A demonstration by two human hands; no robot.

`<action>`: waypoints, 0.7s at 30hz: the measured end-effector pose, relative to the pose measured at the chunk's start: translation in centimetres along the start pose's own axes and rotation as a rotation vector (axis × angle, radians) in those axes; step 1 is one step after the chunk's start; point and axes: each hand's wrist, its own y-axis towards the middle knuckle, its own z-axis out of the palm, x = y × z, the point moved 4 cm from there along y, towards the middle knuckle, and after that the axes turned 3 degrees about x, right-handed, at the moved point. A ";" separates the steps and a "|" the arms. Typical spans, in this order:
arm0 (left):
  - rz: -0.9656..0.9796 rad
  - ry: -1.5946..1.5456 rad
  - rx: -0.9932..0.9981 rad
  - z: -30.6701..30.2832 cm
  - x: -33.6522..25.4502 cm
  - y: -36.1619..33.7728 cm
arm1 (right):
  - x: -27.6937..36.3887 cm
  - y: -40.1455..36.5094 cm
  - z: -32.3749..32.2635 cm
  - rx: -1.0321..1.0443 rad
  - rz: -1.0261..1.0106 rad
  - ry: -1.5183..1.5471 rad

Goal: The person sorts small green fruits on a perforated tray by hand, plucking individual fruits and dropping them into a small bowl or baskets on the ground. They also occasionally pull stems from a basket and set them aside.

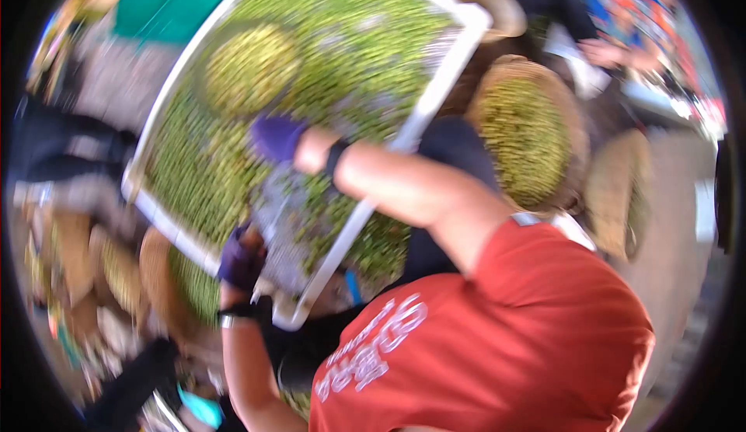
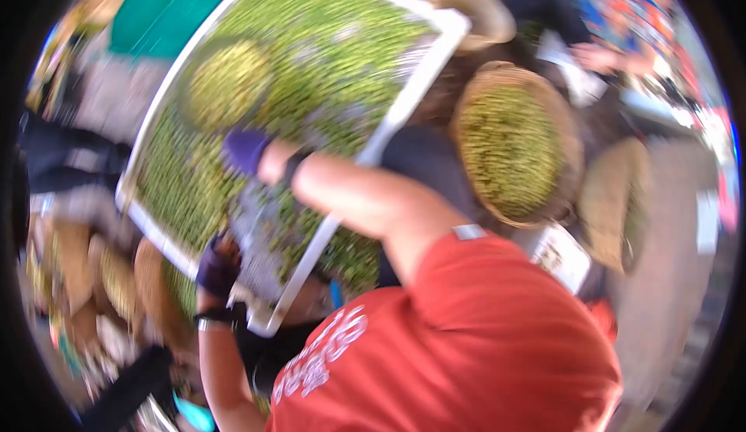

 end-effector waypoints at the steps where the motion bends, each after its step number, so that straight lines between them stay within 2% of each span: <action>1: -0.191 -0.103 -0.067 0.4 0.2 -0.9 | 1.2 1.3 -1.1 0.265 0.111 -0.002; 2: -0.457 -1.032 0.024 1.6 1.2 -1.3 | -0.3 2.5 0.1 0.204 -0.110 -0.057; 3: -0.875 -1.882 -0.216 2.8 2.0 -2.3 | 0.8 2.6 -1.1 0.206 -0.181 -0.131; 4: -0.969 -1.854 -0.274 2.5 2.0 -2.4 | 0.8 2.7 -0.8 0.278 -0.083 -0.150; 6: -1.023 -1.899 -0.381 1.9 2.1 -2.2 | 2.0 2.1 -0.9 0.258 -0.106 -0.177; 7: -1.001 -1.912 -0.438 1.6 2.1 -2.1 | 2.9 2.0 -1.0 0.261 -0.157 -0.137; 8: -0.975 -1.933 -0.479 1.3 2.3 -2.2 | 3.5 1.6 -0.8 0.289 -0.125 -0.143; 11: -0.959 -2.000 -0.595 0.3 3.0 -2.5 | 4.1 0.7 1.4 0.361 -0.234 -0.289; 14: -1.006 -2.016 -0.627 -0.3 3.1 -1.8 | 5.6 -0.5 3.1 0.414 -0.297 -0.458; 15: -0.895 -2.053 -0.585 -0.4 3.3 -1.4 | 5.6 -1.0 3.8 0.399 -0.326 -0.484; 17: -0.915 -1.959 -0.606 -1.1 3.0 0.1 | 5.7 -1.7 4.7 0.347 -0.368 -0.532; 21: -0.883 -1.970 -0.564 -2.7 2.9 4.5 | 6.4 -2.0 3.6 0.377 -0.290 -0.528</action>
